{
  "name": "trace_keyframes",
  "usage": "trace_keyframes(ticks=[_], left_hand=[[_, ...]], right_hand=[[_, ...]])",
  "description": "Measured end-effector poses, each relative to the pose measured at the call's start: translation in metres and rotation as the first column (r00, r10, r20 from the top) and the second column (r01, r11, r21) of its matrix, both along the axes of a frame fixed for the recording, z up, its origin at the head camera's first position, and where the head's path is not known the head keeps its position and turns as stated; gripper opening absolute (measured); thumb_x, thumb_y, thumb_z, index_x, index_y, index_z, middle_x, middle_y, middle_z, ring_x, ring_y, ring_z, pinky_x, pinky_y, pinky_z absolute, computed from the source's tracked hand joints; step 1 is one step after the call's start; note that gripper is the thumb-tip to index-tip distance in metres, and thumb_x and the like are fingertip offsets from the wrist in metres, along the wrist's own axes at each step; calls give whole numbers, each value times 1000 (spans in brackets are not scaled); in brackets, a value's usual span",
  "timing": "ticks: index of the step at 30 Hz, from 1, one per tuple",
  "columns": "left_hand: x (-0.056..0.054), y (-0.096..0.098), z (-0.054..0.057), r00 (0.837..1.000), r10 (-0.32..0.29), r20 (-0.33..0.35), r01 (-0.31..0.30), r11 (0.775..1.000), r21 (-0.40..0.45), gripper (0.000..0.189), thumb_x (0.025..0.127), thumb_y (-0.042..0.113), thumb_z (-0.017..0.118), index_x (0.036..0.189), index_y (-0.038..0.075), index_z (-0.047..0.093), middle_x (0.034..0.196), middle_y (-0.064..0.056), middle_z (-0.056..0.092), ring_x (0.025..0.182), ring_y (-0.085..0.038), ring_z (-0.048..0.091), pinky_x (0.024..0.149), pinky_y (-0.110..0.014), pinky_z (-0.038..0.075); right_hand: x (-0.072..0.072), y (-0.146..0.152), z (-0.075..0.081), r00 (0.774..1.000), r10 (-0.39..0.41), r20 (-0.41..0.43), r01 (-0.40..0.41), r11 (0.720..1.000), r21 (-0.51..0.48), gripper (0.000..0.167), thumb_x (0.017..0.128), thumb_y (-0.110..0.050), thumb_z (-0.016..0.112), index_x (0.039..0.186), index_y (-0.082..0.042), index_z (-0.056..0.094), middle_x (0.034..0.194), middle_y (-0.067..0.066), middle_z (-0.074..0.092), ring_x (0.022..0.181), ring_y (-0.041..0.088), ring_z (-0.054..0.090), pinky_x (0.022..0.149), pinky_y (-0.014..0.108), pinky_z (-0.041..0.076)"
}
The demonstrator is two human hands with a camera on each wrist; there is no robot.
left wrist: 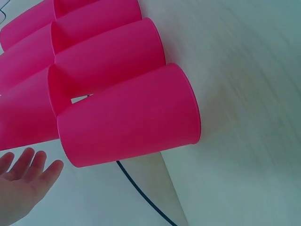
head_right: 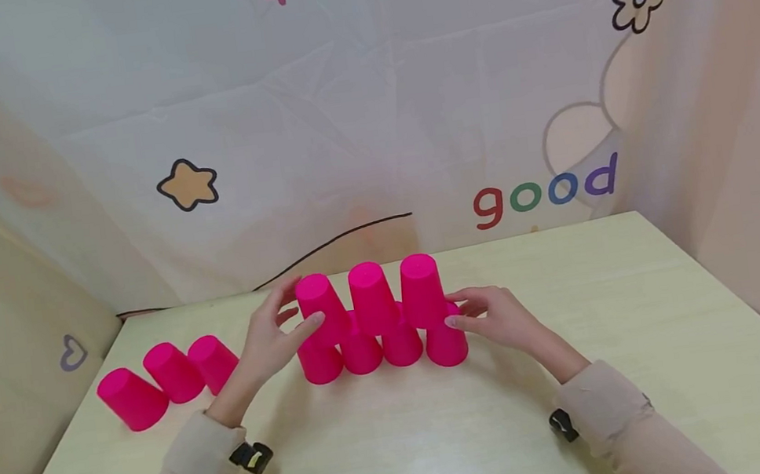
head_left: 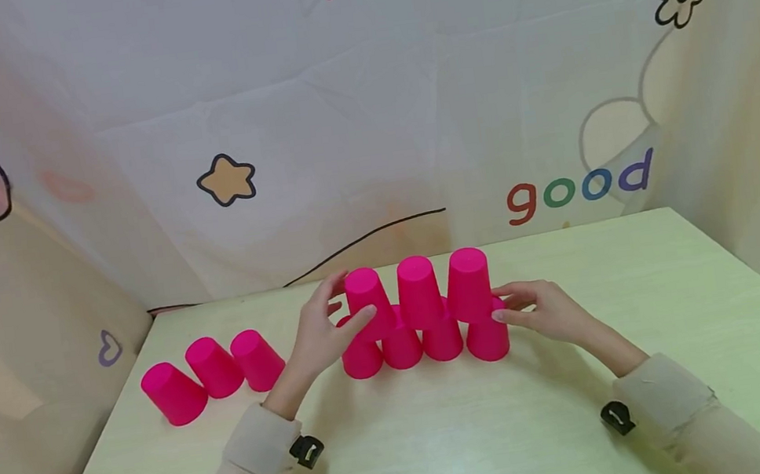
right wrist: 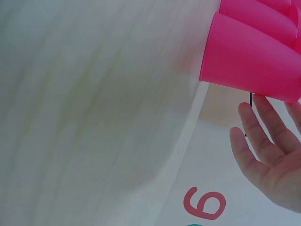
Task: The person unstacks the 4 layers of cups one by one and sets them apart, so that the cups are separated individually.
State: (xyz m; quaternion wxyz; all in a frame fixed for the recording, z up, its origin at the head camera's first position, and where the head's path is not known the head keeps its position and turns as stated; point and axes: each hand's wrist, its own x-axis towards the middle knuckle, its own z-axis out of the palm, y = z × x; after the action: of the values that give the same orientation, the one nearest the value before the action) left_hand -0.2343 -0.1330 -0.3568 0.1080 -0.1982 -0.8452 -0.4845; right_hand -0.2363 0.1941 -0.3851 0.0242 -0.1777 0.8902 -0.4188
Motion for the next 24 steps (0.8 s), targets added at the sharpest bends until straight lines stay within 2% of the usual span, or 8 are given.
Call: trace_keyframes(ticks=[11, 17, 24], left_hand=[[1, 6, 0, 1000, 2, -2, -2, 998, 69, 52, 81, 14, 69, 126, 7, 45, 117, -9, 54, 108, -27, 50, 88, -48, 45], [0, 7, -2, 1000, 18, -7, -18, 998, 66, 51, 81, 14, 69, 126, 6, 45, 116, -9, 55, 106, -26, 51, 85, -43, 47], [3, 6, -2, 1000, 11, -19, -10, 997, 75, 50, 80, 13, 69, 124, 5, 47, 115, -9, 55, 104, -25, 52, 85, -44, 47]], right_hand=[[0, 0, 0, 1000, -3, 6, 3, 1000, 0, 46, 84, -20, 65, 123, 1, 53, 111, 17, 60, 94, 30, 58, 72, 37, 52], [0, -1, 0, 1000, -3, 3, 3, 1000, 3, 45, 84, -19, 65, 123, 1, 54, 111, 17, 60, 94, 30, 59, 72, 37, 52], [0, -1, 0, 1000, -3, 2, 3, 1000, 4, 46, 84, -19, 65, 123, 0, 53, 112, 17, 60, 94, 30, 59, 73, 37, 52]])
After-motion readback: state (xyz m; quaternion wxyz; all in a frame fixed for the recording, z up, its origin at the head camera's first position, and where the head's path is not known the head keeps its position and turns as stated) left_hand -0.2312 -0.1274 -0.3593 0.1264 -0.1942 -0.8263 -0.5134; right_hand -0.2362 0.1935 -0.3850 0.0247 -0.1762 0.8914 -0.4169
